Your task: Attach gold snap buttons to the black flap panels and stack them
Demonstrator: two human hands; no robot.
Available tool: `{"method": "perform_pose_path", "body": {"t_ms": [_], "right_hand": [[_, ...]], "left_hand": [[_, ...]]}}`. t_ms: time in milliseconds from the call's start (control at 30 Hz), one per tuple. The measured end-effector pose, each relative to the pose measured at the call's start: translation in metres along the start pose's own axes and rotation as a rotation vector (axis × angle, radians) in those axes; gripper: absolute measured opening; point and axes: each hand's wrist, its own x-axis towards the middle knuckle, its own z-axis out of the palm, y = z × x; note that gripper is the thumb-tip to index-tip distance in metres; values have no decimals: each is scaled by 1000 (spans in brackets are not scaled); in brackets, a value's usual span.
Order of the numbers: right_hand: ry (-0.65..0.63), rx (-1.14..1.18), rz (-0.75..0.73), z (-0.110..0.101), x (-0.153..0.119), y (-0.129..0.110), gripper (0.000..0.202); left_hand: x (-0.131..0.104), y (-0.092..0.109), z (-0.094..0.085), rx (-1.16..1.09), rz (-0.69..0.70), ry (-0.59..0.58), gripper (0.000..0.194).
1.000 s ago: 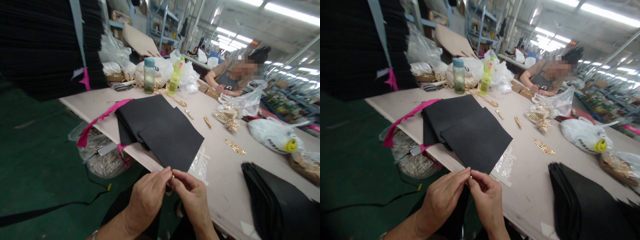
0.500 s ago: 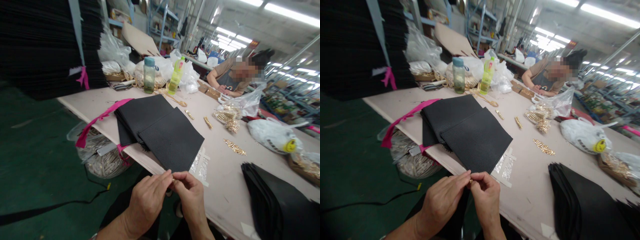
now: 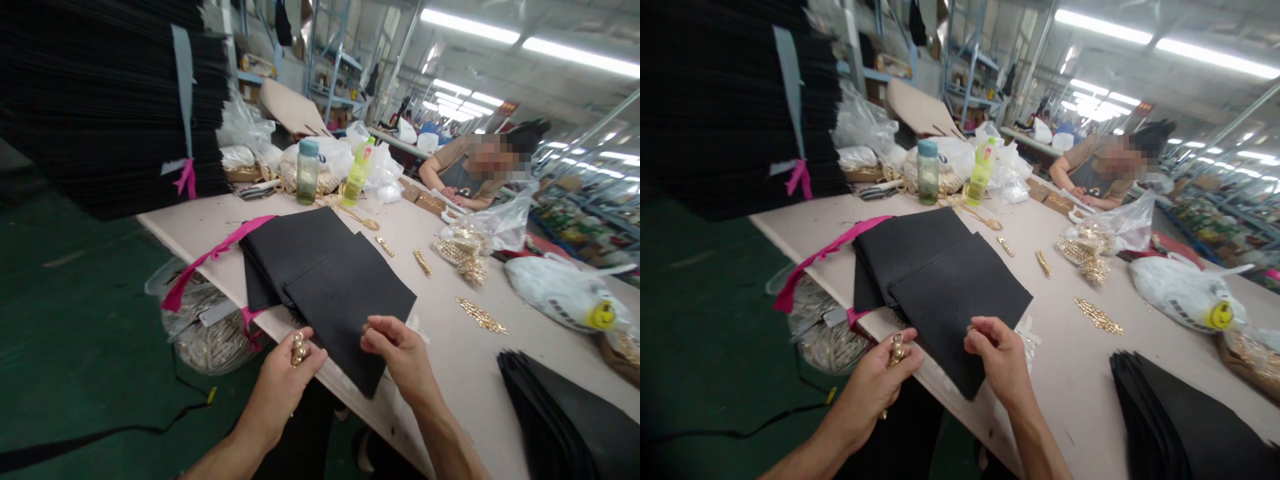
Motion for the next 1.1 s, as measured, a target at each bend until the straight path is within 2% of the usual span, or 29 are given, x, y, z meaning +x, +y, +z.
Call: {"method": "perform_pose_path", "body": {"t_ms": [100, 200, 300, 400, 533, 633, 733, 900, 1100], "right_hand": [[-26, -82, -20, -5, 36, 4, 35], [-71, -96, -28, -6, 60, 8, 33], [-106, -26, 17, -5, 70, 8, 37], [-156, 37, 110, -6, 69, 3, 43], [-222, 54, 198, -5, 66, -5, 44], [-254, 30, 209, -3, 68, -9, 42], [-283, -5, 212, 0, 73, -10, 42], [-322, 0, 247, 0, 79, -11, 47], [-336, 97, 232, -4, 78, -5, 50]], "left_hand": [[4, 3, 9, 118, 71, -46, 35], [12, 7, 24, 82, 140, -89, 29], [23, 10, 41, -73, 122, -116, 32], [31, 13, 51, -126, 82, -139, 31], [33, 21, 53, -164, -1, -200, 29], [34, 27, 53, -146, -96, -202, 27], [38, 31, 53, -124, -135, -201, 32], [43, 33, 50, -134, -160, -211, 39], [41, 30, 49, -119, -118, -208, 39]]}}
